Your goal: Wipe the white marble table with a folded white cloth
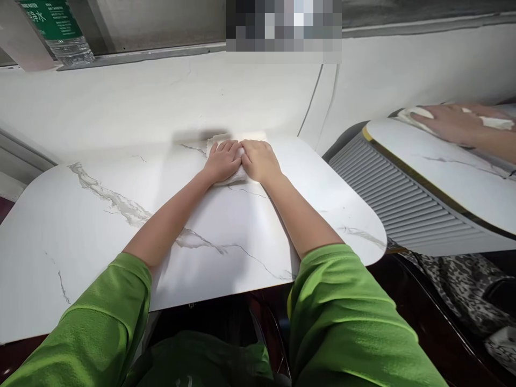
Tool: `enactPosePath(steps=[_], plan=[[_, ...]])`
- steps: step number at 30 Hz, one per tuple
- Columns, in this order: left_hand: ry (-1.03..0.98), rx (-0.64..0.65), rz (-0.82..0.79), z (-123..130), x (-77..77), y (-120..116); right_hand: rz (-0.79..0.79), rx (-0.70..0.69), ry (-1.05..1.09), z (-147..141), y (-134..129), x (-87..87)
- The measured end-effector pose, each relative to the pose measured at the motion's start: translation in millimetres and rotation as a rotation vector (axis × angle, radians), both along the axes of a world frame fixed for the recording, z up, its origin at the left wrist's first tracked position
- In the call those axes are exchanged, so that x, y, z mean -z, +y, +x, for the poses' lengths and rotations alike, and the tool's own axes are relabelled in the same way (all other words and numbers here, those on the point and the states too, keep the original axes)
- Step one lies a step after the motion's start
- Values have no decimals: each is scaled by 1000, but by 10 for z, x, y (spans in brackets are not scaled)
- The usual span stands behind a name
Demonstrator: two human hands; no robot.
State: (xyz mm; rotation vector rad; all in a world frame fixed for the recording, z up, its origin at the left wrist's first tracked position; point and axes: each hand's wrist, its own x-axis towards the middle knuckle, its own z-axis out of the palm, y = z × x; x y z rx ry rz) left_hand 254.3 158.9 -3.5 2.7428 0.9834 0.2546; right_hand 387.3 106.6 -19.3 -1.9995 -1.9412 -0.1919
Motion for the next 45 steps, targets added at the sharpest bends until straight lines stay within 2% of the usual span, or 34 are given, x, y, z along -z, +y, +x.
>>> enactPosePath(steps=[4, 8, 11, 16, 20, 22, 25, 36, 45], plan=[[42, -16, 5, -71, -22, -125, 20, -44, 3, -37, -124, 13], [66, -19, 0, -155, -44, -415, 49, -81, 13, -74, -368, 52], [73, -20, 9, -198, -47, -776, 45, -107, 19, -68, -687, 74], [40, 29, 87, -166, -5, -1424, 25, -122, 33, 36, -1377, 63], [-31, 105, 155, -40, 30, -1673, 27, 13, 34, 183, -1760, 86], [-40, 115, 160, 44, 34, -1695, 28, 64, 42, 271, -1819, 110], [-44, 94, 162, 174, 33, -1655, 14, 51, 60, 403, -1768, 128], [-83, 58, 104, 529, 95, -1191, 9, 24, 72, 694, -1256, 96], [-128, 13, 88, 682, 122, -834, 26, 2, 55, 888, -821, 128]])
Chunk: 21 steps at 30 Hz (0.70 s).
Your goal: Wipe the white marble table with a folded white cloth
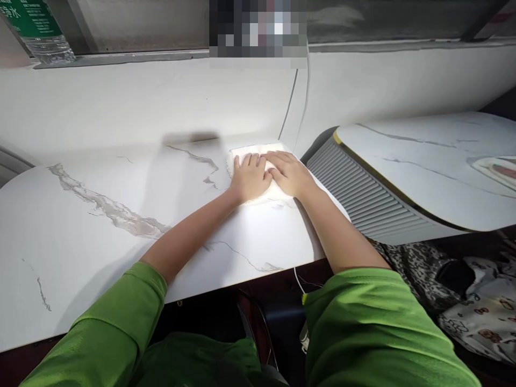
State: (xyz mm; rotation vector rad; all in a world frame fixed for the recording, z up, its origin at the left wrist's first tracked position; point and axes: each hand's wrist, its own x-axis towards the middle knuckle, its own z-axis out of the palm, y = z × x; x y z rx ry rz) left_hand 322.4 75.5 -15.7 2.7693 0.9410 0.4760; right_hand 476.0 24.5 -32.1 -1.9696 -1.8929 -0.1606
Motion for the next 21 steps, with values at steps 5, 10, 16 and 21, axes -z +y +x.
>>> enactPosePath(steps=[5, 10, 16, 21], plan=[[12, 0, -18, 27, -33, 105, 12, 11, 15, 59, 125, 22], [16, -16, -18, 65, -44, 218, -23, 32, 41, 45, 227, -41], [21, -32, -23, 108, -45, 367, -49, 72, 59, 57, 388, -54], [14, -25, -25, 129, -34, 500, -45, 114, 58, 123, 543, 2]])
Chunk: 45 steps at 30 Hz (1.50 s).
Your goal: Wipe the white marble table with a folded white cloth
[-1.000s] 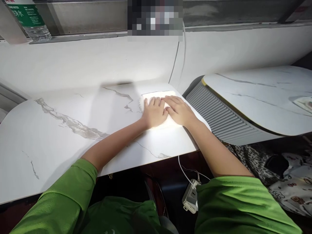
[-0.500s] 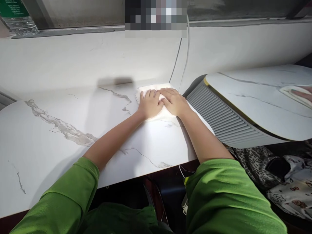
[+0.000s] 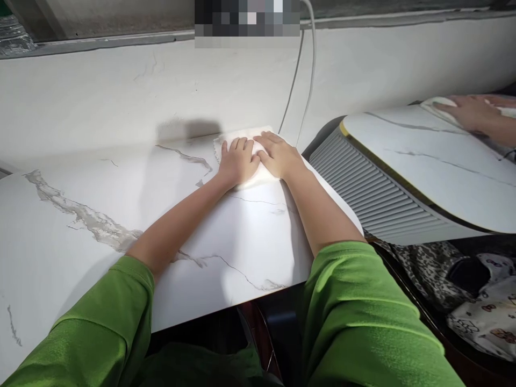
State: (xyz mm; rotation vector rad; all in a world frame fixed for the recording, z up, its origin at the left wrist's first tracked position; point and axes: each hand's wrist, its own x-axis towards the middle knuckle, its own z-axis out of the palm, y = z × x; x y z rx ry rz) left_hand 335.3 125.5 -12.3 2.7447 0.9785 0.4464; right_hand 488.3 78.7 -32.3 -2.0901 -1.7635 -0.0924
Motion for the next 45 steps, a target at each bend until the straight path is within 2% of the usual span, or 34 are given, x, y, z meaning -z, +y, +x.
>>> enactPosePath(steps=[10, 18, 26, 37, 45], plan=[[-3, 10, -36, 29, -25, 256, -59, 61, -27, -32, 233, -41], [5, -9, -49, 58, -27, 381, -48, 54, -9, 19, 379, -8], [-11, -30, -73, 122, 11, 472, -84, 14, 48, -41, 402, -140], [32, -37, -41, 93, 11, 409, -63, 65, 42, -124, 353, -134], [76, -15, -47, -114, -21, 256, -51, 72, 14, -273, 181, -100]])
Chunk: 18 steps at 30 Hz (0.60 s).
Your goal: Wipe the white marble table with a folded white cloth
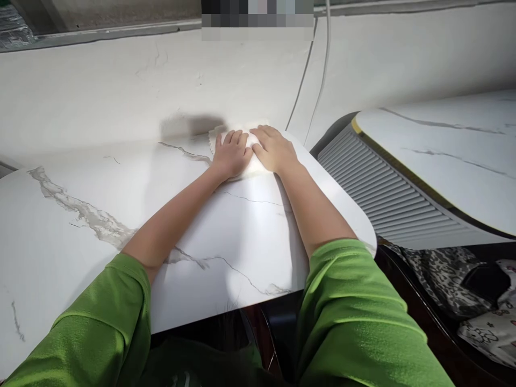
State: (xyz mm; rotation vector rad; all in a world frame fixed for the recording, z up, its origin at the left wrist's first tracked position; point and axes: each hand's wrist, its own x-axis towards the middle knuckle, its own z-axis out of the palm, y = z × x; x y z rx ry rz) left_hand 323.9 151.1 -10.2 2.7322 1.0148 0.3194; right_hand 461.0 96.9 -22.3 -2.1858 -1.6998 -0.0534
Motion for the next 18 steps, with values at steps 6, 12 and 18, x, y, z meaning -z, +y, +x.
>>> enactPosePath(steps=[6, 12, 18], plan=[[27, 11, 4, -253, -24, -253, -13, 15, -27, -211, -271, 44], [55, 51, -26, -563, -70, -576, 52, -47, -59, -474, -611, 76], [74, 39, -57, -1020, -154, -957, 19, -122, -146, -910, -999, 25]])
